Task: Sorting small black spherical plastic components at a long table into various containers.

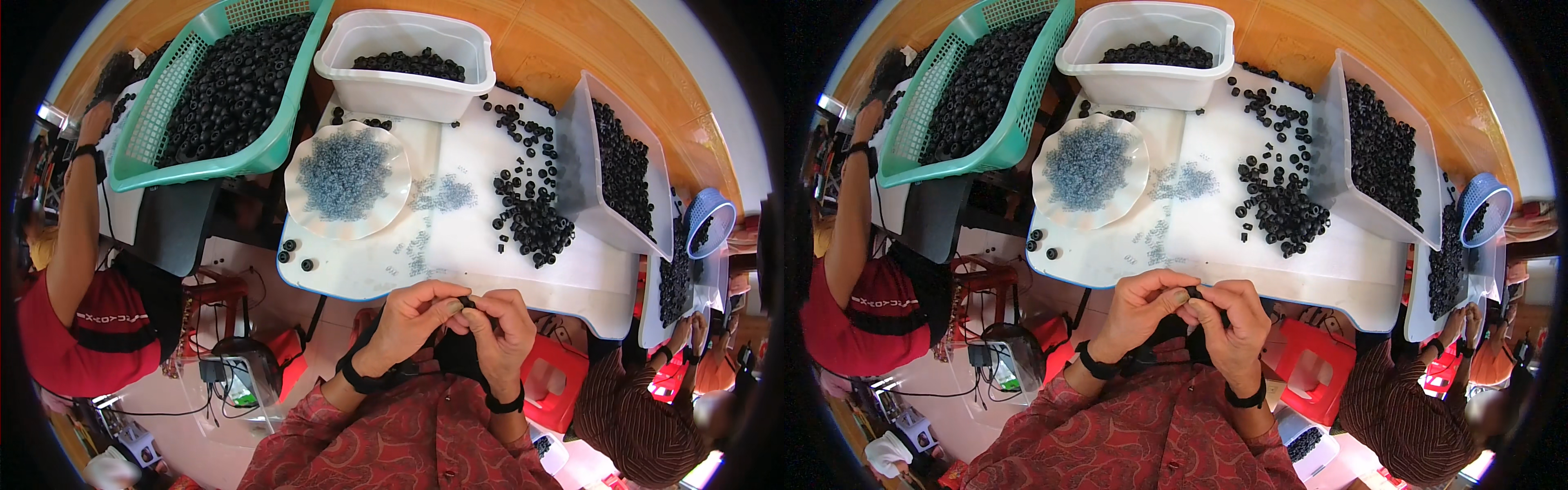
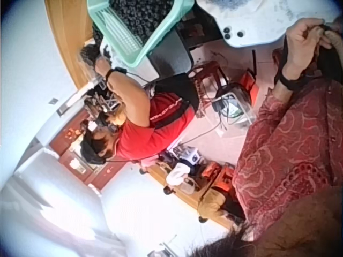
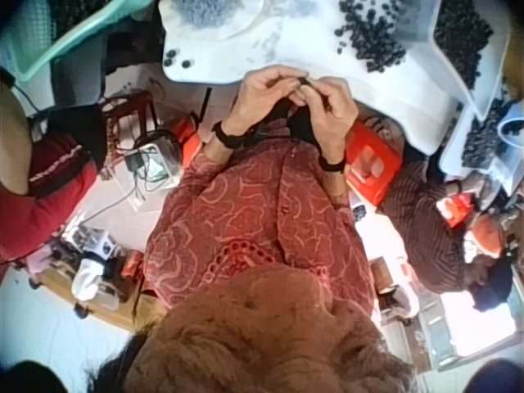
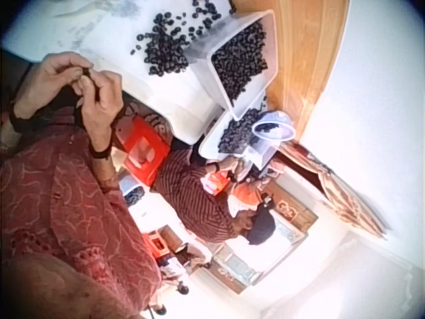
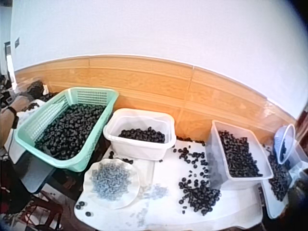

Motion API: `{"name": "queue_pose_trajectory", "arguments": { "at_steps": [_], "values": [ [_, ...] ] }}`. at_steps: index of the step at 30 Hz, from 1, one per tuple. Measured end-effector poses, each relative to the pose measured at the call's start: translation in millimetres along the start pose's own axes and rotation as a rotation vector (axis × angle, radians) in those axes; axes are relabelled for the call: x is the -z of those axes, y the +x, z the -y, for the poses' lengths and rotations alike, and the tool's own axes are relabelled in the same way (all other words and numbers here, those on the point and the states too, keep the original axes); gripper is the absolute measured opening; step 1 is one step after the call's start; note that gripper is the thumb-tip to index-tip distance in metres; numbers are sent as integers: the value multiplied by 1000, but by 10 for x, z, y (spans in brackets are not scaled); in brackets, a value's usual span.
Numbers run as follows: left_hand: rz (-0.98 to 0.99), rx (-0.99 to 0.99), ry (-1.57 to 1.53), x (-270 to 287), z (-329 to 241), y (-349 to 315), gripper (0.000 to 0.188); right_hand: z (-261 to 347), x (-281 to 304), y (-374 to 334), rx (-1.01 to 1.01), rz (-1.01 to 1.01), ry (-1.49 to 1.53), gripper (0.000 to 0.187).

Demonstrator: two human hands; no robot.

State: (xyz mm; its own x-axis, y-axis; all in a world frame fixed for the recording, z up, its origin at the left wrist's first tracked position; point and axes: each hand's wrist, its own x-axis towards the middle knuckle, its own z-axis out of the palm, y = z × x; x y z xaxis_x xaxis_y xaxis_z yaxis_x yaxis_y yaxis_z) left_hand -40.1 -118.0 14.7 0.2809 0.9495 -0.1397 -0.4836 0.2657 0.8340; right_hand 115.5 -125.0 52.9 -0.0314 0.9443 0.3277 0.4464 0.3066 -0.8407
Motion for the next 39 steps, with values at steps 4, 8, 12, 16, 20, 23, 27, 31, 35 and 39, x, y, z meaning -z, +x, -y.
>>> {"name": "queue_pose_trajectory", "arguments": {
  "at_steps": [4, 8, 12, 16, 20, 23, 27, 31, 35, 39],
  "values": [
    [-18, -7, -15, 6, 13, 20, 19, 49, -23, -9, -4, 0, 22, 18],
    [-32, 18, -50, -5, 7, 16, 19, 8, -34, -29, -6, -4, 38, 17],
    [-49, 17, -76, -26, 33, 24, 19, -12, -62, -51, -49, -30, 93, 15],
    [-39, 9, -82, 3, 71, 30, 19, -41, -89, -66, -44, -50, 103, 13],
    [-59, 19, -123, -25, 54, 11, 19, -51, -84, -59, -20, -45, 61, 11],
    [-66, 26, -115, -34, 49, 5, 20, -30, -75, -50, -22, -45, 49, 11],
    [-60, 26, -143, -21, 84, 9, 20, -32, -69, -56, -25, -54, 33, 11],
    [-38, 58, -198, -10, 104, 8, 21, -48, -50, -65, -14, -57, -1, 12],
    [-55, 78, -218, -45, 127, 11, 19, -39, -47, -64, -13, -63, -10, 12],
    [-62, 124, -177, -34, 160, 10, 19, -95, -51, -117, -28, -67, -3, 12]
  ]
}}
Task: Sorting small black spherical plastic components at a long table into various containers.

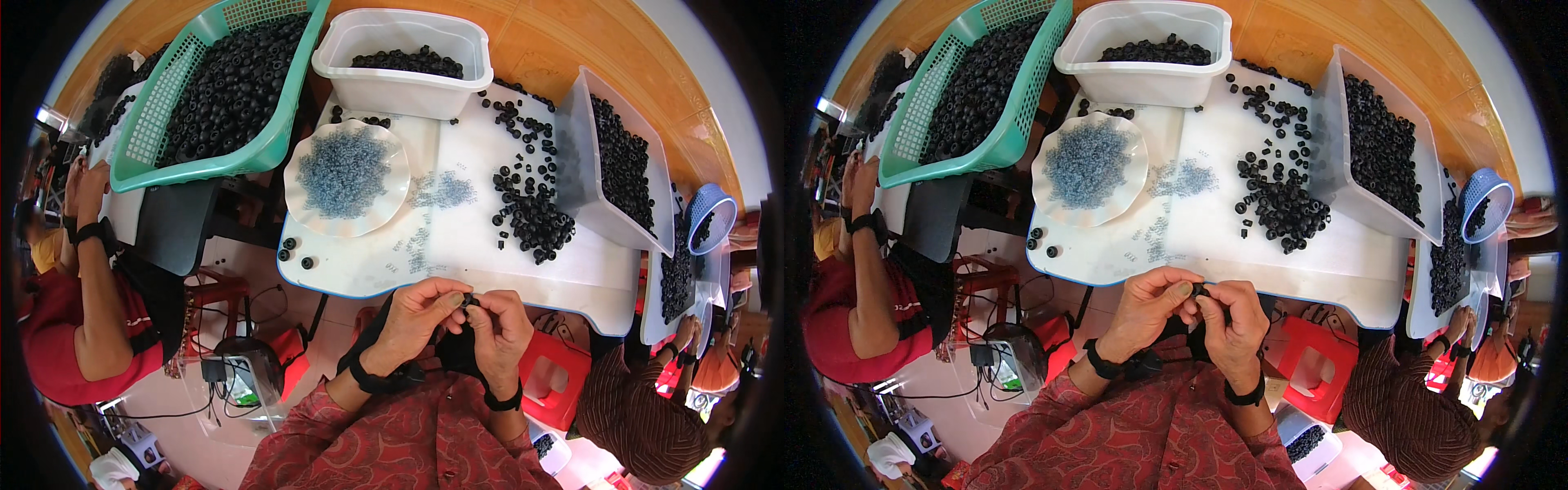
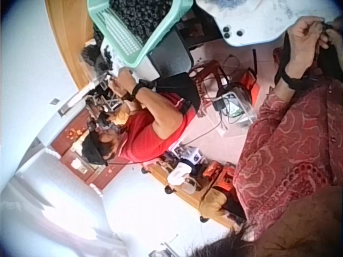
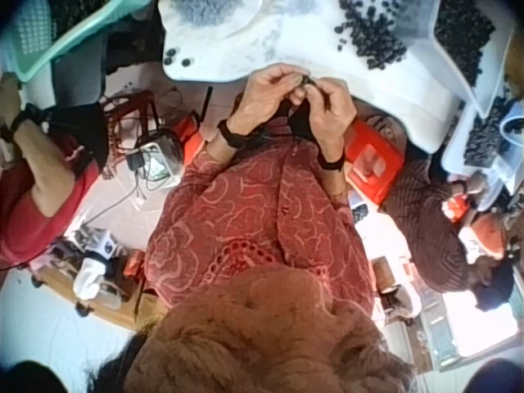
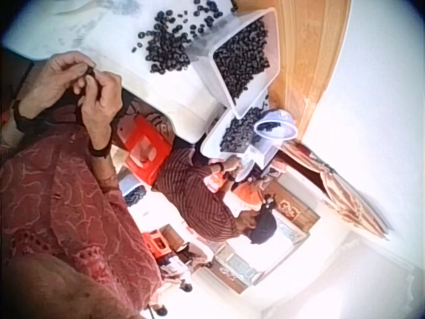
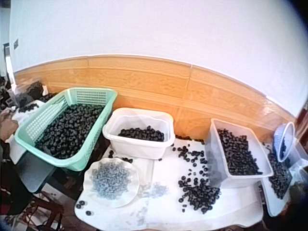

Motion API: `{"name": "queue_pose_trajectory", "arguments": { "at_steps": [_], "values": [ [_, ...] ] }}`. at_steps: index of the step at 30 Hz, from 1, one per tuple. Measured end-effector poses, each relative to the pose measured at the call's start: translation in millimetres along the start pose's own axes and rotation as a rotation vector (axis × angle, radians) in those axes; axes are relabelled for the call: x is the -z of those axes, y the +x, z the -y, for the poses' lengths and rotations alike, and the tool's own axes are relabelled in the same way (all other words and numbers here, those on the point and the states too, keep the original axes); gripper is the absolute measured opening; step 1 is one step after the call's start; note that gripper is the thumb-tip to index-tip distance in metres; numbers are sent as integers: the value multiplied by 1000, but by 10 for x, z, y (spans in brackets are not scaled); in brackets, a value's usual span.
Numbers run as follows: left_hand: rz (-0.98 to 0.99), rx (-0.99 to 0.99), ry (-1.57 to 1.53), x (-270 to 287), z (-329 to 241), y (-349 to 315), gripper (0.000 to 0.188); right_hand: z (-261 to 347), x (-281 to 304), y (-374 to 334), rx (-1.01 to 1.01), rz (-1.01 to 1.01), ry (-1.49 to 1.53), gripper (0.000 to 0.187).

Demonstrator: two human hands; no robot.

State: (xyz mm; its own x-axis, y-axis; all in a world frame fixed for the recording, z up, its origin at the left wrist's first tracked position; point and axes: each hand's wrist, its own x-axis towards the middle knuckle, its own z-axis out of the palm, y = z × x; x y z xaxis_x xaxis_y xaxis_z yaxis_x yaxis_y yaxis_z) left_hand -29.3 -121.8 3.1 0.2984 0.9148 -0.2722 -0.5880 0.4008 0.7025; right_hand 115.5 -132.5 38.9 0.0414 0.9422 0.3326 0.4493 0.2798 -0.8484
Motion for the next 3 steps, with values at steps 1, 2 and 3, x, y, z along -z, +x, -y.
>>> {"name": "queue_pose_trajectory", "arguments": {
  "at_steps": [1, 2, 3],
  "values": [
    [-5, 8, 15, -1, -3, -2, 19, -6, 7, -1, 6, 10, -9, 12],
    [-16, 6, 30, -3, -5, -3, 19, -15, 13, -1, 11, 20, -20, 12],
    [-28, 4, 45, -11, -11, -6, 20, -25, 19, 4, 17, 31, -30, 12]
  ]
}}
